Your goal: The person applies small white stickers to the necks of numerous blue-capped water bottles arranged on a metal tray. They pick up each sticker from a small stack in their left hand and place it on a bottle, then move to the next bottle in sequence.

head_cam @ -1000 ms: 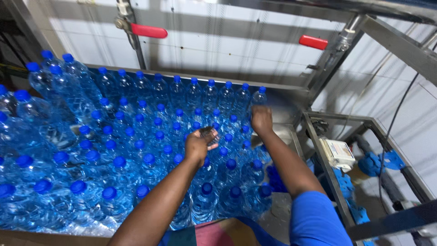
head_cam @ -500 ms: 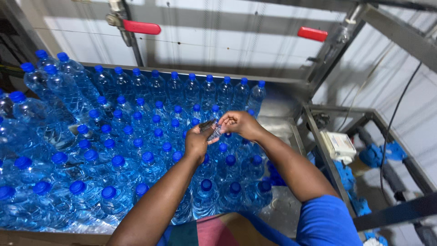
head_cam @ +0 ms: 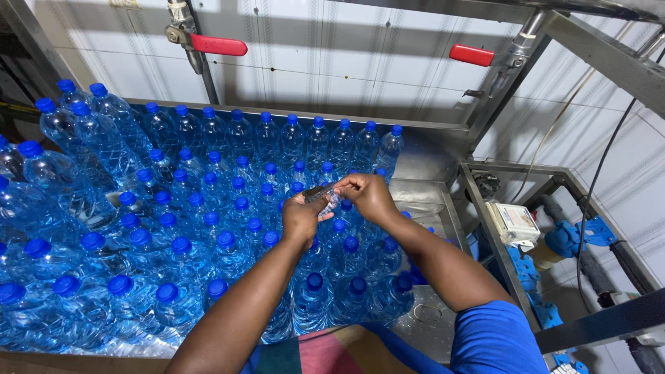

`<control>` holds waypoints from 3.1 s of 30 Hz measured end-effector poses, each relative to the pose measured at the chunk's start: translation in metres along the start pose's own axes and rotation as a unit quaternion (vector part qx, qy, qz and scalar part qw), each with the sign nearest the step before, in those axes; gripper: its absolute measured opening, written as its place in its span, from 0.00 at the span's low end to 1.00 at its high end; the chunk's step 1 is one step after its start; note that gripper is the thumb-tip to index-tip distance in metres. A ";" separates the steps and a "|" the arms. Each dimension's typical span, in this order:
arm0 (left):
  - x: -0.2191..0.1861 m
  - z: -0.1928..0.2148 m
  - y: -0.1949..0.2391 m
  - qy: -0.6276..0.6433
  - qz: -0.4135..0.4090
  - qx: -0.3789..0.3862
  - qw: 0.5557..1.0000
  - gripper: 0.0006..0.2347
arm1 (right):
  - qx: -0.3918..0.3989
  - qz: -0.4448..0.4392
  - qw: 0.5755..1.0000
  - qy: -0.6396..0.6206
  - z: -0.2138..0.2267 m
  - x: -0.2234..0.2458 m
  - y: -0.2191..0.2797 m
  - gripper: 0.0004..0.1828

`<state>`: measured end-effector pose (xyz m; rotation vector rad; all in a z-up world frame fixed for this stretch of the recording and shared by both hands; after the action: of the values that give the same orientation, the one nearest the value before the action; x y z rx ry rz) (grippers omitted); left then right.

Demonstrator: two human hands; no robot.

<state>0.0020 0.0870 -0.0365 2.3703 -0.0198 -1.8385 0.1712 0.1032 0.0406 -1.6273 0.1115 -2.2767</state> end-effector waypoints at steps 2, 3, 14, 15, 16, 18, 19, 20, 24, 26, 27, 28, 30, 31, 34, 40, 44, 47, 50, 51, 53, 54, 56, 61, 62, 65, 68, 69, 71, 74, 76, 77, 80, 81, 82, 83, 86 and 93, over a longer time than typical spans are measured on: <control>-0.005 -0.002 0.005 0.002 -0.002 0.000 1.000 0.08 | -0.038 0.060 0.996 0.048 0.001 0.007 0.004 0.05; -0.008 -0.003 0.007 0.003 -0.005 -0.001 1.000 0.09 | -0.076 0.122 0.985 0.096 0.003 0.016 0.007 0.07; -0.022 0.004 0.015 -0.087 -0.030 -0.058 0.994 0.08 | 0.126 0.017 0.982 -0.138 0.002 0.006 0.009 0.07; -0.026 0.004 0.014 -0.120 -0.040 -0.058 0.990 0.07 | 0.130 0.038 0.986 -0.099 0.005 0.009 0.008 0.07; -0.026 0.004 0.012 -0.122 -0.042 -0.058 0.990 0.07 | 0.129 0.041 0.986 -0.100 0.004 0.009 0.005 0.07; -0.021 0.003 0.012 -0.140 -0.045 -0.059 0.987 0.07 | 0.123 0.139 0.980 -0.068 0.005 0.022 0.008 0.06; -0.023 0.002 0.012 -0.140 -0.043 -0.061 0.987 0.07 | 0.125 0.138 0.980 -0.069 0.005 0.021 0.007 0.06; -0.023 0.001 0.012 -0.152 -0.037 -0.059 0.986 0.06 | 0.122 0.142 0.978 -0.093 0.006 0.021 0.006 0.05; -0.004 0.009 0.003 -0.174 -0.021 -0.066 0.982 0.05 | 0.142 0.040 0.963 -0.223 -0.001 0.011 0.010 0.06; -0.008 0.006 0.006 -0.178 -0.020 -0.066 0.982 0.05 | 0.172 0.007 0.958 -0.228 -0.007 0.007 0.010 0.09; -0.009 0.005 0.008 -0.182 -0.018 -0.064 0.981 0.06 | 0.202 -0.028 0.951 -0.232 -0.012 0.003 0.012 0.14; -0.012 0.002 0.008 -0.183 -0.017 -0.064 0.981 0.06 | 0.201 -0.029 0.951 -0.233 -0.010 0.000 0.011 0.14; -0.015 -0.003 0.012 -0.209 -0.026 -0.059 0.976 0.06 | 0.174 -0.067 0.953 -0.240 -0.005 -0.017 0.012 0.19; -0.012 0.000 0.012 -0.210 -0.021 -0.059 0.976 0.06 | 0.174 -0.071 0.952 -0.242 0.000 -0.016 0.007 0.19; -0.003 0.001 0.012 -0.024 0.022 -0.029 0.999 0.11 | -0.017 -0.078 0.987 -0.137 0.057 -0.019 -0.020 0.13; 0.004 0.009 0.012 0.005 0.040 -0.023 0.999 0.15 | -0.304 -0.014 0.913 0.271 0.182 -0.035 -0.073 0.05; 0.014 0.010 0.009 0.011 0.052 -0.017 0.998 0.12 | -0.297 -0.061 0.856 0.418 0.212 -0.072 -0.102 0.07; 0.013 0.014 0.010 0.004 0.052 -0.018 0.998 0.11 | -0.280 -0.050 0.886 0.366 0.211 -0.079 -0.123 0.08; 0.004 0.018 0.015 -0.003 0.052 -0.026 0.998 0.10 | -0.236 -0.010 0.913 0.334 0.198 -0.079 -0.148 0.08; -0.001 0.018 0.016 -0.003 0.051 -0.026 0.998 0.09 | -0.212 0.014 0.921 0.325 0.191 -0.078 -0.158 0.09; -0.002 0.019 0.019 -0.002 0.050 -0.031 0.998 0.09 | -0.202 0.043 0.914 0.350 0.182 -0.080 -0.163 0.07; -0.005 0.019 0.021 0.000 0.046 -0.034 0.998 0.10 | -0.195 0.075 0.903 0.376 0.176 -0.076 -0.166 0.06; -0.001 0.017 0.022 -0.001 0.047 -0.026 0.999 0.10 | -0.218 0.111 0.870 0.427 0.169 -0.068 -0.155 0.06; -0.003 0.011 0.023 0.032 0.047 -0.024 0.998 0.10 | -0.199 0.285 0.814 0.465 0.148 -0.063 -0.140 0.21; -0.003 0.011 0.023 0.031 0.045 -0.022 0.998 0.10 | -0.145 0.238 0.838 0.469 0.147 -0.078 -0.141 0.25; -0.005 0.010 0.022 0.036 0.042 -0.020 0.998 0.09 | -0.071 0.166 0.855 0.486 0.141 -0.084 -0.131 0.30; 0.007 0.010 0.015 0.052 0.033 -0.040 0.997 0.11 | -0.077 0.132 0.880 0.450 0.130 -0.062 -0.117 0.35; 0.008 0.015 0.007 0.060 0.020 -0.061 0.996 0.13 | -0.106 0.126 0.903 0.396 0.126 -0.049 -0.120 0.42; 0.009 0.019 0.004 0.079 0.012 -0.068 0.994 0.12 | -0.037 0.152 0.969 0.193 0.083 -0.030 -0.106 0.32; 0.007 0.020 0.004 0.108 0.006 -0.074 0.991 0.10 | 0.165 0.064 0.980 -0.089 0.011 -0.008 -0.067 0.26; 0.004 0.018 0.004 0.108 0.003 -0.064 0.992 0.09 | 0.273 -0.034 0.947 -0.166 -0.030 -0.007 -0.038 0.33; 0.004 0.017 0.003 0.110 0.001 -0.059 0.992 0.08 | 0.224 -0.001 0.955 -0.193 -0.034 -0.003 -0.041 0.24; 0.002 0.019 0.000 0.112 -0.002 -0.053 0.992 0.09 | 0.155 0.042 0.968 -0.191 -0.033 0.007 -0.040 0.12; 0.003 0.018 -0.001 0.114 0.002 -0.055 0.992 0.10 | 0.140 0.047 0.976 -0.162 -0.028 0.009 -0.038 0.10; 0.000 0.016 -0.003 0.117 -0.003 -0.053 0.992 0.10 | 0.141 0.052 0.976 -0.158 -0.025 0.014 -0.037 0.10; 0.000 0.015 -0.003 0.110 -0.003 -0.053 0.992 0.10 | 0.110 0.029 0.983 -0.145 -0.020 0.011 -0.034 0.10; 0.001 0.013 -0.004 0.097 -0.005 -0.060 0.993 0.09 | 0.013 0.056 0.996 -0.064 -0.004 0.015 -0.030 0.09; 0.009 0.023 -0.012 0.046 -0.008 -0.084 0.995 0.08 | 0.047 -0.031 0.979 -0.196 -0.007 0.014 -0.030 0.24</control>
<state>-0.0190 0.0953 -0.0517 2.3415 0.1592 -1.6627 0.1539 0.1261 0.0586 -2.0141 -0.1418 -1.9243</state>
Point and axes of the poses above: each hand's wrist, its own y-axis away from the middle knuckle, its own z-axis out of the back of the hand, x = y × z, the point moved 8 cm from there along -y, towards the middle knuckle, and after that the axes turned 9 degrees about -y, right-handed, at the moved point
